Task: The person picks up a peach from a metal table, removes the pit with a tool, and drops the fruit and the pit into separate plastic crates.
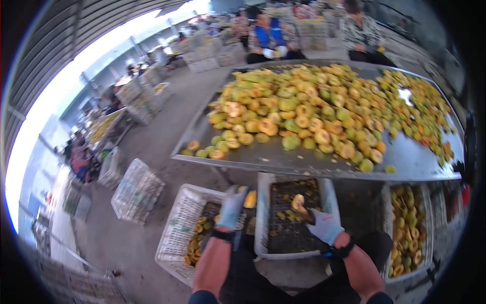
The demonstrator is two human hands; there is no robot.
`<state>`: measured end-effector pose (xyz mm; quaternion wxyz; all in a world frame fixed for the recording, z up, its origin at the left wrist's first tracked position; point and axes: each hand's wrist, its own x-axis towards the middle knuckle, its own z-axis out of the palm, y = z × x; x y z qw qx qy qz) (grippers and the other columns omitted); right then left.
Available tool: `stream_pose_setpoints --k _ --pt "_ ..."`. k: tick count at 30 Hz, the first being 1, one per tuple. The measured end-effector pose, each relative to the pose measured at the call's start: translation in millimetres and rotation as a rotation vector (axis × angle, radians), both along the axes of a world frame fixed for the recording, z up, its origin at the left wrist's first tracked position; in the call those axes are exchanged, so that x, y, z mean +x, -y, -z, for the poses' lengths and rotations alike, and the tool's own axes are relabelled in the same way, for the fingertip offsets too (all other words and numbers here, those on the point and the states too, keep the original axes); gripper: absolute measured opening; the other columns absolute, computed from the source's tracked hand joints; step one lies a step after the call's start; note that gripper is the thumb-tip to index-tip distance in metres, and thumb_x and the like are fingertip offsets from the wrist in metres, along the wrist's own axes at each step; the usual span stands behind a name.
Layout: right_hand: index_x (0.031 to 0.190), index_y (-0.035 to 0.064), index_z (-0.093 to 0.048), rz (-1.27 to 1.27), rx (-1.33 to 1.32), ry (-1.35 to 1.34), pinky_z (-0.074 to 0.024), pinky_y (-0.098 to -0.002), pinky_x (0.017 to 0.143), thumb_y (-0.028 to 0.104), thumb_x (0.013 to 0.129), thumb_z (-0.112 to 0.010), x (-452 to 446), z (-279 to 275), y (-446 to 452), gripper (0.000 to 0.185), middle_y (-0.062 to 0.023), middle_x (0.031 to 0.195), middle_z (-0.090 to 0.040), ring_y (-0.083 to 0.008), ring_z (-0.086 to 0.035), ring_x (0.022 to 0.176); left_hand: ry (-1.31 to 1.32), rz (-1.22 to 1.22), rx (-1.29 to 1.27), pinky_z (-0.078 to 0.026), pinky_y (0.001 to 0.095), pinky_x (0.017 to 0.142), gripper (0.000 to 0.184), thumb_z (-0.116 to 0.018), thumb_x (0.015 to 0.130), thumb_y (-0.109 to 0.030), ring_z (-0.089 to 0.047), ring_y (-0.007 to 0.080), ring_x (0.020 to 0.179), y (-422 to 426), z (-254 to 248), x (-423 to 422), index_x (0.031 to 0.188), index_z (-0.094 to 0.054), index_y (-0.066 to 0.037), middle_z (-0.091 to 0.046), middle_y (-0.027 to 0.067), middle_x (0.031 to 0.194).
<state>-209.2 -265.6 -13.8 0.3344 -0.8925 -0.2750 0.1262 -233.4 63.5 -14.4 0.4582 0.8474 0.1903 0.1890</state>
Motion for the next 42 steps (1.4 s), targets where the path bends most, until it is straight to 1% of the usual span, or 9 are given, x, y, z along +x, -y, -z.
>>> stream_pose_setpoints --k 9,11,15,17,22,25,34,39,42 --pt "0.112 0.0043 -0.055 -0.048 -0.132 -0.068 -0.0499 -0.0472 0.079 0.033 0.085 -0.058 -2 -32 0 0.040 -0.0217 0.100 -0.066 -0.0380 -0.064 0.094 -0.909 -0.361 0.944 -0.052 0.0462 0.084 0.070 -0.072 0.074 -0.049 -0.060 0.0329 0.111 -25 -122 -62 0.127 -0.054 -0.006 -0.059 0.0256 0.122" --pt "0.113 0.0061 -0.056 -0.129 -0.063 -0.098 -0.0502 -0.0468 0.080 0.034 0.084 -0.059 -4 -29 -4 0.039 -0.0215 0.099 -0.066 -0.0371 -0.064 0.094 -0.276 -0.022 0.800 -0.053 0.0416 0.081 0.057 -0.068 0.084 -0.037 -0.063 0.0249 0.104 -23 -86 -59 0.130 -0.053 -0.006 -0.065 0.0194 0.112" --pt "0.104 0.0052 -0.062 -0.209 0.358 -0.198 -0.0498 -0.0421 0.073 0.029 0.084 -0.064 -3 -6 -8 0.031 -0.0198 0.092 -0.067 -0.0360 -0.066 0.084 -0.372 0.314 -0.782 -0.051 0.0258 0.069 0.033 -0.060 0.094 -0.021 -0.063 0.0108 0.079 96 -79 -22 0.123 -0.060 -0.005 -0.068 0.0052 0.095" --pt "0.106 0.0075 -0.063 -0.238 0.251 -0.174 -0.0496 -0.0392 0.077 0.026 0.083 -0.064 -1 -17 -4 0.030 -0.0186 0.094 -0.067 -0.0350 -0.065 0.087 -0.229 0.595 -0.085 -0.050 0.0281 0.067 0.030 -0.060 0.093 -0.022 -0.063 0.0110 0.076 122 -48 -11 0.117 -0.062 -0.003 -0.068 0.0057 0.087" --pt "0.105 0.0065 -0.064 -0.229 0.145 -0.208 -0.0488 -0.0443 0.081 0.032 0.082 -0.057 5 1 10 0.035 -0.0216 0.100 -0.066 -0.0392 -0.063 0.095 -0.038 0.672 0.438 -0.049 0.0472 0.067 0.025 -0.057 0.092 -0.026 -0.062 0.0435 0.084 141 -27 -6 0.103 -0.056 -0.003 -0.064 0.0241 0.085" --pt "0.107 0.0050 -0.065 -0.222 -0.050 -0.281 -0.0492 -0.0445 0.084 0.032 0.084 -0.053 13 2 12 0.038 -0.0225 0.103 -0.067 -0.0385 -0.063 0.100 -0.078 0.691 0.918 -0.052 0.0470 0.070 0.034 -0.055 0.087 -0.026 -0.066 0.0374 0.084 144 -47 -7 0.116 -0.052 -0.007 -0.067 0.0173 0.089" --pt "0.102 0.0063 -0.065 0.037 -0.225 -0.148 -0.0524 -0.0466 0.080 0.023 0.086 -0.051 -1 -59 39 0.027 -0.0200 0.101 -0.069 -0.0345 -0.067 0.095 -0.713 0.681 0.831 -0.050 0.0435 0.091 0.054 -0.056 0.079 -0.045 -0.062 0.0341 0.107 122 -78 80 0.121 -0.060 -0.012 -0.065 0.0185 0.113" --pt "0.099 0.0062 -0.064 0.003 -0.170 -0.089 -0.0534 -0.0469 0.074 0.023 0.086 -0.051 -1 -43 50 0.025 -0.0180 0.096 -0.069 -0.0352 -0.068 0.084 -0.424 0.365 -0.147 -0.045 0.0260 0.042 0.032 -0.066 0.087 -0.035 -0.061 0.0131 0.050 150 -44 214 0.079 -0.065 -0.004 -0.062 0.0035 0.065" --pt "0.099 0.0081 -0.062 0.013 -0.188 -0.082 -0.0534 -0.0476 0.069 0.020 0.087 -0.050 -2 -47 59 0.021 -0.0168 0.090 -0.068 -0.0345 -0.068 0.082 -0.399 0.281 0.064 -0.048 0.0343 0.049 0.044 -0.071 0.079 -0.042 -0.063 0.0225 0.052 166 -1 293 0.073 -0.065 0.001 -0.063 0.0123 0.063"
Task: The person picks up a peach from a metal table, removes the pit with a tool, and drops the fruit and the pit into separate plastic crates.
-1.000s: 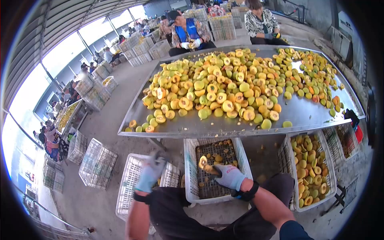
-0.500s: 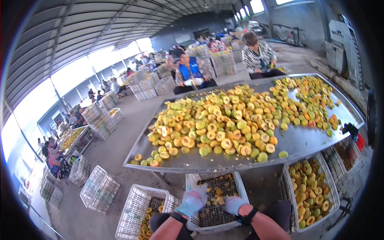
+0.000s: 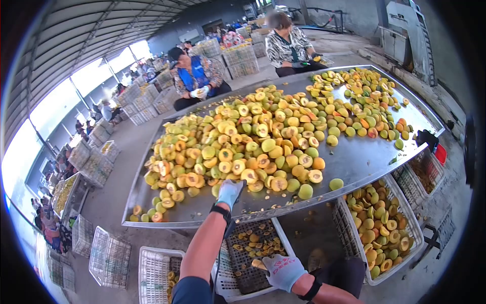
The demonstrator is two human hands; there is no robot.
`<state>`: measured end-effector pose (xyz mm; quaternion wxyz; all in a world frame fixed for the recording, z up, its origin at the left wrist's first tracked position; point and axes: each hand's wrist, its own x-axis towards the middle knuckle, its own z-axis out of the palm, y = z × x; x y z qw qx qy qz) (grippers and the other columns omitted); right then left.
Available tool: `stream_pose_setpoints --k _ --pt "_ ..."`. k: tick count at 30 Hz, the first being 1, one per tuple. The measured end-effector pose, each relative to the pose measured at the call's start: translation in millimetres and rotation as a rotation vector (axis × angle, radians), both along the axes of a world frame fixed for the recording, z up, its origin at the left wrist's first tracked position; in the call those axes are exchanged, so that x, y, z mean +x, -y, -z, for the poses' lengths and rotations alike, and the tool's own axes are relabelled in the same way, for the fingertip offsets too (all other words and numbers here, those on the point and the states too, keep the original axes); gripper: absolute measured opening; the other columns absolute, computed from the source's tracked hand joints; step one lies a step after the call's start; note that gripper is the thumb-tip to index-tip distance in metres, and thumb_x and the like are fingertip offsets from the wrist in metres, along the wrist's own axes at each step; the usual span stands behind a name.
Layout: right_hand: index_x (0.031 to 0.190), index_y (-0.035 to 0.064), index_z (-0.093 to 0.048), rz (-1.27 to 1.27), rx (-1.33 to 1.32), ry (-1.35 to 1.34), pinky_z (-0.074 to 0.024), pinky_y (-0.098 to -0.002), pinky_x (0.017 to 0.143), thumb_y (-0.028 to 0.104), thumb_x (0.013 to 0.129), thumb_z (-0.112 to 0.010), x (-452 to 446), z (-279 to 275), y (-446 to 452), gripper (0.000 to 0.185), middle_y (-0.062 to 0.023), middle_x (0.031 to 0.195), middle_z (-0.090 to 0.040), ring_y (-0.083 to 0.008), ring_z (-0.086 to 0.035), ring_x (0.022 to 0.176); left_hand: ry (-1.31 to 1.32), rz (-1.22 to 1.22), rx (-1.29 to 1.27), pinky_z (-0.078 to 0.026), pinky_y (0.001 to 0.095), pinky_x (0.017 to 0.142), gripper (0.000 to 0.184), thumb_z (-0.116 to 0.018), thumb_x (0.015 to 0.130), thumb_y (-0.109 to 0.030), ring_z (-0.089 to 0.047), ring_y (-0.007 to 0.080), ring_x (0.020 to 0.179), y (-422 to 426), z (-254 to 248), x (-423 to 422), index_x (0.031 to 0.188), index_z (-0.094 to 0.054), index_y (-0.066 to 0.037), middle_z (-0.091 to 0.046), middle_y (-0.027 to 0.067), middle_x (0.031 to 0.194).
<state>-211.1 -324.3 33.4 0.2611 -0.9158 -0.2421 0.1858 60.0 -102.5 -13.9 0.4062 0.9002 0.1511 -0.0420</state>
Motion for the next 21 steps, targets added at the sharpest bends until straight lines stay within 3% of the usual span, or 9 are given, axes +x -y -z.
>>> stream_pose_setpoints --k 3,4,7,8,9,12,16,19,21 --pt "0.101 0.0088 -0.061 0.040 -0.033 -0.052 -0.0533 -0.0476 0.068 0.017 0.087 -0.050 9 -7 8 0.020 -0.0164 0.091 -0.066 -0.0354 -0.068 0.082 0.080 -0.024 0.117 -0.052 0.0402 0.071 0.056 -0.071 0.073 -0.051 -0.069 0.0335 0.078 -4 79 72 0.079 -0.069 0.005 -0.069 0.0226 0.079" --pt "0.102 0.0089 -0.060 0.054 -0.033 -0.063 -0.0527 -0.0477 0.066 0.016 0.086 -0.051 13 -9 11 0.020 -0.0168 0.091 -0.065 -0.0360 -0.068 0.080 0.089 0.051 0.151 -0.051 0.0409 0.077 0.056 -0.072 0.070 -0.051 -0.067 0.0349 0.090 0 78 75 0.081 -0.069 0.005 -0.069 0.0234 0.086" --pt "0.102 0.0086 -0.060 0.127 0.017 0.011 -0.0519 -0.0472 0.063 0.016 0.086 -0.052 19 -5 14 0.020 -0.0168 0.088 -0.065 -0.0357 -0.067 0.075 0.022 -0.152 -0.029 -0.054 0.0375 0.064 0.042 -0.079 0.067 -0.034 -0.070 0.0264 0.070 16 60 69 0.079 -0.068 0.005 -0.070 0.0198 0.078" --pt "0.104 0.0077 -0.058 0.148 0.029 0.028 -0.0511 -0.0465 0.061 0.016 0.085 -0.053 21 -7 13 0.021 -0.0176 0.084 -0.065 -0.0356 -0.067 0.072 0.026 -0.135 -0.248 -0.052 0.0352 0.052 0.031 -0.080 0.067 -0.023 -0.066 0.0210 0.058 17 49 59 0.078 -0.067 0.002 -0.068 0.0141 0.072" --pt "0.104 0.0077 -0.058 0.148 0.037 0.030 -0.0511 -0.0465 0.061 0.016 0.085 -0.053 22 -9 11 0.021 -0.0176 0.084 -0.065 -0.0356 -0.067 0.072 0.030 -0.134 -0.240 -0.052 0.0352 0.052 0.031 -0.080 0.067 -0.023 -0.066 0.0210 0.058 16 39 49 0.078 -0.067 0.002 -0.068 0.0141 0.072" --pt "0.122 0.0066 -0.052 0.222 0.120 0.062 -0.0508 -0.0458 0.061 0.021 0.082 -0.061 25 -8 8 0.044 -0.0169 0.086 -0.066 -0.0361 -0.065 0.075 -0.101 -0.176 -0.800 -0.047 0.0313 0.045 0.020 -0.078 0.072 -0.019 -0.056 0.0187 0.049 11 24 20 0.080 -0.067 -0.004 -0.061 0.0069 0.066" --pt "0.116 0.0031 -0.052 0.297 0.263 0.106 -0.0510 -0.0474 0.069 0.019 0.083 -0.057 25 -14 6 0.037 -0.0205 0.089 -0.066 -0.0392 -0.065 0.080 -0.155 -0.002 -1.231 -0.047 0.0257 0.050 0.028 -0.064 0.081 -0.020 -0.065 0.0229 0.074 -16 -6 -39 0.105 -0.060 -0.006 -0.066 0.0096 0.090" --pt "0.117 0.0001 -0.052 0.309 0.494 0.215 -0.0507 -0.0455 0.075 0.017 0.082 -0.059 23 -11 -2 0.039 -0.0237 0.096 -0.064 -0.0400 -0.063 0.088 -0.071 -0.023 -1.315 -0.054 0.0360 0.064 0.039 -0.058 0.079 -0.017 -0.066 0.0301 0.088 -30 -24 -113 0.115 -0.057 -0.003 -0.066 0.0136 0.101" --pt "0.118 -0.0012 -0.052 0.271 0.538 0.229 -0.0499 -0.0445 0.079 0.016 0.083 -0.060 20 -13 -9 0.040 -0.0255 0.100 -0.062 -0.0411 -0.061 0.092 0.069 -0.042 -1.465 -0.055 0.0455 0.082 0.047 -0.058 0.077 -0.014 -0.062 0.0331 0.102 -30 -21 -160 0.122 -0.054 0.000 -0.062 0.0165 0.112"
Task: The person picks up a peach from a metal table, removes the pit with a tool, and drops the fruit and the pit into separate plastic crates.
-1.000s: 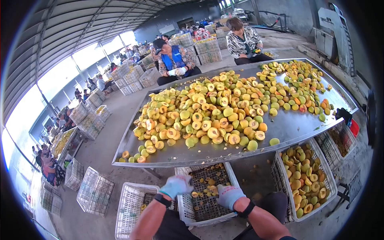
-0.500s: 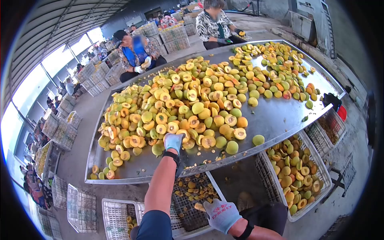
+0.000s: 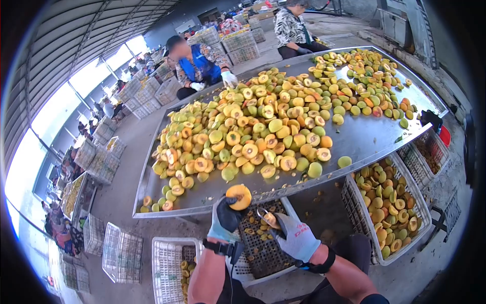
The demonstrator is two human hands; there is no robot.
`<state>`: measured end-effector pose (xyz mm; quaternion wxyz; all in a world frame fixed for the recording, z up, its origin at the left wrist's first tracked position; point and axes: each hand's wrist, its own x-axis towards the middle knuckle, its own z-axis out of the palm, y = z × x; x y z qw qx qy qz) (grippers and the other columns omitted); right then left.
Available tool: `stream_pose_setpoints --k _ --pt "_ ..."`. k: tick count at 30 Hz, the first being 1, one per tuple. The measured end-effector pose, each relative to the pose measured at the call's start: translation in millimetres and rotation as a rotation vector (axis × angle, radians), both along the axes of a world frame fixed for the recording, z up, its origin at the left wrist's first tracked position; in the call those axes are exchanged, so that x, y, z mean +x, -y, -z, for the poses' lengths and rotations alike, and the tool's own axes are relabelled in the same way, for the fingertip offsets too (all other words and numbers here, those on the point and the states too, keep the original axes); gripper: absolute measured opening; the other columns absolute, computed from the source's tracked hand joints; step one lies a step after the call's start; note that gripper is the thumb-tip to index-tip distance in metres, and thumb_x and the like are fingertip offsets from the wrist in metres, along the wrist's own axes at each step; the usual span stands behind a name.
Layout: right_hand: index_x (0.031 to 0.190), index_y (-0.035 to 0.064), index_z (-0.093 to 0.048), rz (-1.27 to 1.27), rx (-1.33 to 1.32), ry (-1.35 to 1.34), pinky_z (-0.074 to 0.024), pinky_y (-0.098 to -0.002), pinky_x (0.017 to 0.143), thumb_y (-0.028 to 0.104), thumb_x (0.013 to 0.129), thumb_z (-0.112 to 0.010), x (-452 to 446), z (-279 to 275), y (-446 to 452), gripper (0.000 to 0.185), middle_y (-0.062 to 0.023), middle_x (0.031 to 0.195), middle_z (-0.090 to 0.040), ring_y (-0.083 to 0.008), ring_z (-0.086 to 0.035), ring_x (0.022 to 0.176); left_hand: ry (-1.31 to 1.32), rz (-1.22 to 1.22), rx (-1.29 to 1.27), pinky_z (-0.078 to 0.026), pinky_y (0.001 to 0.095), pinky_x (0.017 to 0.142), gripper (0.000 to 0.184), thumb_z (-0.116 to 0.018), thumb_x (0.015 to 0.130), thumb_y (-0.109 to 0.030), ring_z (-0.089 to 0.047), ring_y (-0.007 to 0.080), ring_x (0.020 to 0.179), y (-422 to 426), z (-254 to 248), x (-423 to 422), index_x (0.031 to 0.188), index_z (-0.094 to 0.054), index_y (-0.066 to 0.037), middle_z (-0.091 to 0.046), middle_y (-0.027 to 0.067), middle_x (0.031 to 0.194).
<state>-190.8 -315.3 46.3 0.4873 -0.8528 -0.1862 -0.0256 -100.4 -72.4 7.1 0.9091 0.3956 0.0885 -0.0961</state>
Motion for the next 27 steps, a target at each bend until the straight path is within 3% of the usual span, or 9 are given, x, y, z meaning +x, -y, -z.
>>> stream_pose_setpoints --k 1,5,7,15,18,20,23,27 --pt "0.116 -0.0011 -0.053 -0.014 0.053 0.007 -0.0498 -0.0448 0.077 0.016 0.083 -0.061 1 3 -7 0.038 -0.0250 0.099 -0.062 -0.0412 -0.061 0.091 -0.002 0.016 0.014 -0.050 0.0512 0.095 0.051 -0.057 0.076 -0.012 -0.059 0.0348 0.109 -7 1 -22 0.124 -0.051 0.002 -0.059 0.0178 0.118" --pt "0.107 0.0001 -0.054 -0.055 0.100 -0.030 -0.0493 -0.0463 0.071 0.018 0.083 -0.062 -10 -4 -34 0.031 -0.0231 0.090 -0.062 -0.0416 -0.061 0.085 0.019 -0.085 0.066 -0.049 0.0518 0.095 0.054 -0.055 0.073 -0.009 -0.059 0.0344 0.108 -3 -15 -75 0.126 -0.050 0.000 -0.059 0.0172 0.116" --pt "0.102 0.0016 -0.053 -0.062 0.087 -0.048 -0.0486 -0.0477 0.068 0.018 0.083 -0.063 -12 2 -45 0.027 -0.0221 0.083 -0.062 -0.0418 -0.061 0.079 0.017 -0.044 -0.031 -0.048 0.0521 0.096 0.056 -0.054 0.070 -0.009 -0.058 0.0345 0.110 -7 -14 -81 0.126 -0.050 -0.001 -0.059 0.0174 0.116" --pt "0.097 0.0015 -0.051 -0.052 -0.030 -0.015 -0.0480 -0.0477 0.065 0.019 0.083 -0.063 -8 15 -70 0.025 -0.0221 0.080 -0.060 -0.0414 -0.060 0.077 0.029 -0.087 -0.045 -0.047 0.0528 0.098 0.057 -0.054 0.069 -0.009 -0.058 0.0359 0.111 -7 -9 -83 0.125 -0.050 0.001 -0.059 0.0202 0.116" --pt "0.098 0.0008 -0.052 -0.045 -0.055 -0.019 -0.0484 -0.0474 0.066 0.019 0.082 -0.063 -3 23 -74 0.027 -0.0223 0.081 -0.061 -0.0410 -0.061 0.078 0.041 -0.114 0.017 -0.046 0.0533 0.098 0.053 -0.055 0.071 -0.011 -0.058 0.0366 0.109 -9 -6 -79 0.123 -0.051 0.002 -0.059 0.0203 0.115" --pt "0.099 0.0003 -0.052 -0.038 -0.063 -0.038 -0.0488 -0.0471 0.066 0.020 0.082 -0.063 -2 29 -77 0.028 -0.0223 0.082 -0.061 -0.0406 -0.061 0.078 -0.045 -0.056 -0.249 -0.047 0.0509 0.097 0.048 -0.055 0.076 -0.016 -0.059 0.0354 0.107 -10 -5 -76 0.120 -0.052 0.003 -0.061 0.0198 0.113" --pt "0.103 -0.0004 -0.054 -0.022 -0.088 0.040 -0.0500 -0.0459 0.068 0.021 0.081 -0.062 -3 38 -80 0.031 -0.0225 0.086 -0.061 -0.0399 -0.062 0.080 -0.044 -0.034 -0.382 -0.048 0.0501 0.096 0.045 -0.051 0.085 -0.023 -0.060 0.0356 0.107 -12 6 -73 0.122 -0.051 0.003 -0.060 0.0212 0.116" --pt "0.104 -0.0007 -0.055 -0.014 -0.122 0.056 -0.0509 -0.0452 0.069 0.020 0.079 -0.061 -2 49 -81 0.034 -0.0219 0.090 -0.061 -0.0391 -0.062 0.082 0.021 -0.039 -0.315 -0.048 0.0462 0.096 0.046 -0.051 0.087 -0.028 -0.060 0.0350 0.107 -1 0 -73 0.122 -0.052 0.002 -0.061 0.0208 0.115"
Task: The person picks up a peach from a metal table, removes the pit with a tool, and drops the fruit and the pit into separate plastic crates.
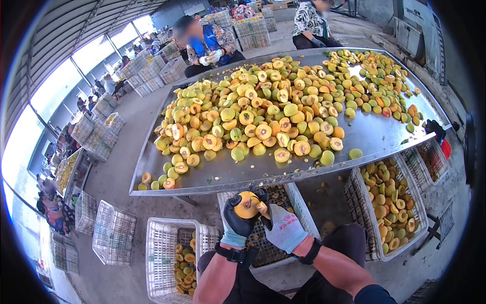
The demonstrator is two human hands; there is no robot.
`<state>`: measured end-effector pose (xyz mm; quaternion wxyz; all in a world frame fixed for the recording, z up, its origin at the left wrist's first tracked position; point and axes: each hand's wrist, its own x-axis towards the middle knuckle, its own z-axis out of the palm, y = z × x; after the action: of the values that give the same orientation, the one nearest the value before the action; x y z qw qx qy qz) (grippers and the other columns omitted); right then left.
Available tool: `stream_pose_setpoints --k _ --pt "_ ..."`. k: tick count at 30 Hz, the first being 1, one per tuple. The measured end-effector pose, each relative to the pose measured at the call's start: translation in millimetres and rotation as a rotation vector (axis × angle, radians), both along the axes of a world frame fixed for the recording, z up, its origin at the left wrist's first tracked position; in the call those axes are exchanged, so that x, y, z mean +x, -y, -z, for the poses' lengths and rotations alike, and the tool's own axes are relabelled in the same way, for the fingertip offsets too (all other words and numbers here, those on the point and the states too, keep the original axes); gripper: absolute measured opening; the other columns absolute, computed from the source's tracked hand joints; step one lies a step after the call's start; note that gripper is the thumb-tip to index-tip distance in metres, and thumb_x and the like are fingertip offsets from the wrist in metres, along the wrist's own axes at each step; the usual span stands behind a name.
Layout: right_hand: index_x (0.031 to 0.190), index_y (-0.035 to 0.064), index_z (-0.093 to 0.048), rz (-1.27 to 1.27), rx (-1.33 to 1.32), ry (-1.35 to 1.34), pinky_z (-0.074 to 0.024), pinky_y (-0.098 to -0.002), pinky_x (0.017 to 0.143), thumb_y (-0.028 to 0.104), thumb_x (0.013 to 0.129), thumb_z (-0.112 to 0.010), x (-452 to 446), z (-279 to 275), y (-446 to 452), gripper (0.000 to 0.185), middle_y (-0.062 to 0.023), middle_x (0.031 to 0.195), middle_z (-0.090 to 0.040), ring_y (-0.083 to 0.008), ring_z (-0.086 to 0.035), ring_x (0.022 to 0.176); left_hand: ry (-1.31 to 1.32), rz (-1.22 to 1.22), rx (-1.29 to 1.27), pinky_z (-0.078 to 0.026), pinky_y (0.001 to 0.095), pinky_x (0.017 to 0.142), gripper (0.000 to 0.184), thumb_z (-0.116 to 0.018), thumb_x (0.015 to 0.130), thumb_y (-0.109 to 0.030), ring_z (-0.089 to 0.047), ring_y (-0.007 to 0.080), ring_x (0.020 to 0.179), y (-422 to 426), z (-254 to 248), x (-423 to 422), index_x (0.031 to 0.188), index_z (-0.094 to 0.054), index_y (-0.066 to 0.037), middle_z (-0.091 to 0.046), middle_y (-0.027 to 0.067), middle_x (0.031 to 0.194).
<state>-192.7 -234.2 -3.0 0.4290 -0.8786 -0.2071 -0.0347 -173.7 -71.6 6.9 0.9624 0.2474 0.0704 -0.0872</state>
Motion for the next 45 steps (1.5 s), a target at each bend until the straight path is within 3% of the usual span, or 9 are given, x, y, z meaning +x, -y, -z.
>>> stream_pose_setpoints --k 9,15,17,21,23,33,36,42,45 --pt "0.104 0.0001 -0.052 -0.003 -0.114 0.002 -0.0512 -0.0443 0.069 0.016 0.077 -0.059 -2 -2 2 0.032 -0.0211 0.089 -0.060 -0.0389 -0.062 0.082 0.253 -0.251 1.010 -0.054 0.0292 0.079 0.037 -0.072 0.070 0.008 -0.068 0.0184 0.083 25 -16 -8 0.105 -0.061 0.001 -0.069 0.0083 0.095" --pt "0.103 -0.0001 -0.052 -0.024 -0.101 -0.055 -0.0507 -0.0458 0.070 0.012 0.077 -0.056 -4 -4 -3 0.029 -0.0220 0.088 -0.060 -0.0400 -0.062 0.084 0.026 -0.053 0.394 -0.048 0.0416 0.093 0.044 -0.044 0.087 -0.035 -0.062 0.0290 0.094 10 2 -3 0.108 -0.059 0.001 -0.064 0.0140 0.104" --pt "0.103 -0.0005 -0.052 -0.043 -0.092 -0.114 -0.0506 -0.0461 0.070 0.011 0.077 -0.055 -5 -7 -4 0.028 -0.0226 0.088 -0.060 -0.0406 -0.062 0.084 0.220 -0.113 1.255 -0.048 0.0415 0.090 0.046 -0.046 0.085 -0.037 -0.062 0.0295 0.092 17 -6 -8 0.107 -0.059 0.001 -0.064 0.0142 0.100" --pt "0.102 -0.0021 -0.051 -0.085 -0.072 -0.140 -0.0506 -0.0462 0.070 0.010 0.077 -0.055 -9 -3 -8 0.029 -0.0242 0.088 -0.061 -0.0419 -0.062 0.083 0.220 -0.207 1.106 -0.053 0.0335 0.079 0.026 -0.055 0.081 -0.020 -0.064 0.0232 0.082 17 8 -5 0.095 -0.062 0.000 -0.066 0.0095 0.091" --pt "0.102 -0.0025 -0.051 -0.095 -0.062 -0.132 -0.0506 -0.0463 0.071 0.010 0.077 -0.055 -10 -3 -9 0.029 -0.0246 0.088 -0.061 -0.0420 -0.062 0.083 -0.098 -0.172 0.231 -0.052 0.0366 0.080 0.041 -0.049 0.081 -0.037 -0.063 0.0251 0.085 18 4 -3 0.096 -0.061 -0.001 -0.065 0.0118 0.093" --pt "0.104 -0.0038 -0.051 -0.177 -0.098 -0.093 -0.0499 -0.0450 0.067 0.010 0.078 -0.054 -7 -3 -2 0.030 -0.0240 0.086 -0.059 -0.0403 -0.062 0.078 -0.095 -0.196 0.154 -0.052 0.0382 0.081 0.039 -0.049 0.079 -0.036 -0.063 0.0278 0.084 11 33 1 0.093 -0.060 -0.002 -0.064 0.0120 0.088" --pt "0.105 -0.0030 -0.052 -0.198 -0.156 -0.122 -0.0511 -0.0461 0.070 0.010 0.078 -0.054 -8 -3 5 0.030 -0.0241 0.087 -0.062 -0.0411 -0.063 0.079 0.105 -0.384 0.993 -0.052 0.0371 0.079 0.038 -0.050 0.079 -0.035 -0.062 0.0275 0.081 -3 70 6 0.090 -0.060 0.000 -0.063 0.0128 0.087" --pt "0.102 -0.0022 -0.050 -0.248 -0.157 -0.186 -0.0500 -0.0478 0.069 0.010 0.081 -0.053 -10 -1 8 0.025 -0.0254 0.087 -0.061 -0.0432 -0.062 0.078 -0.145 0.197 0.182 -0.055 0.0356 0.073 0.030 -0.055 0.081 -0.024 -0.066 0.0245 0.078 -21 54 13 0.093 -0.061 0.002 -0.067 0.0147 0.088" --pt "0.103 -0.0022 -0.049 -0.230 -0.042 -0.255 -0.0491 -0.0489 0.069 0.012 0.083 -0.055 -11 0 5 0.025 -0.0265 0.087 -0.061 -0.0450 -0.061 0.080 0.331 -0.016 1.179 -0.055 0.0350 0.074 0.032 -0.054 0.080 -0.023 -0.067 0.0238 0.079 -14 56 7 0.095 -0.062 0.004 -0.067 0.0149 0.089"
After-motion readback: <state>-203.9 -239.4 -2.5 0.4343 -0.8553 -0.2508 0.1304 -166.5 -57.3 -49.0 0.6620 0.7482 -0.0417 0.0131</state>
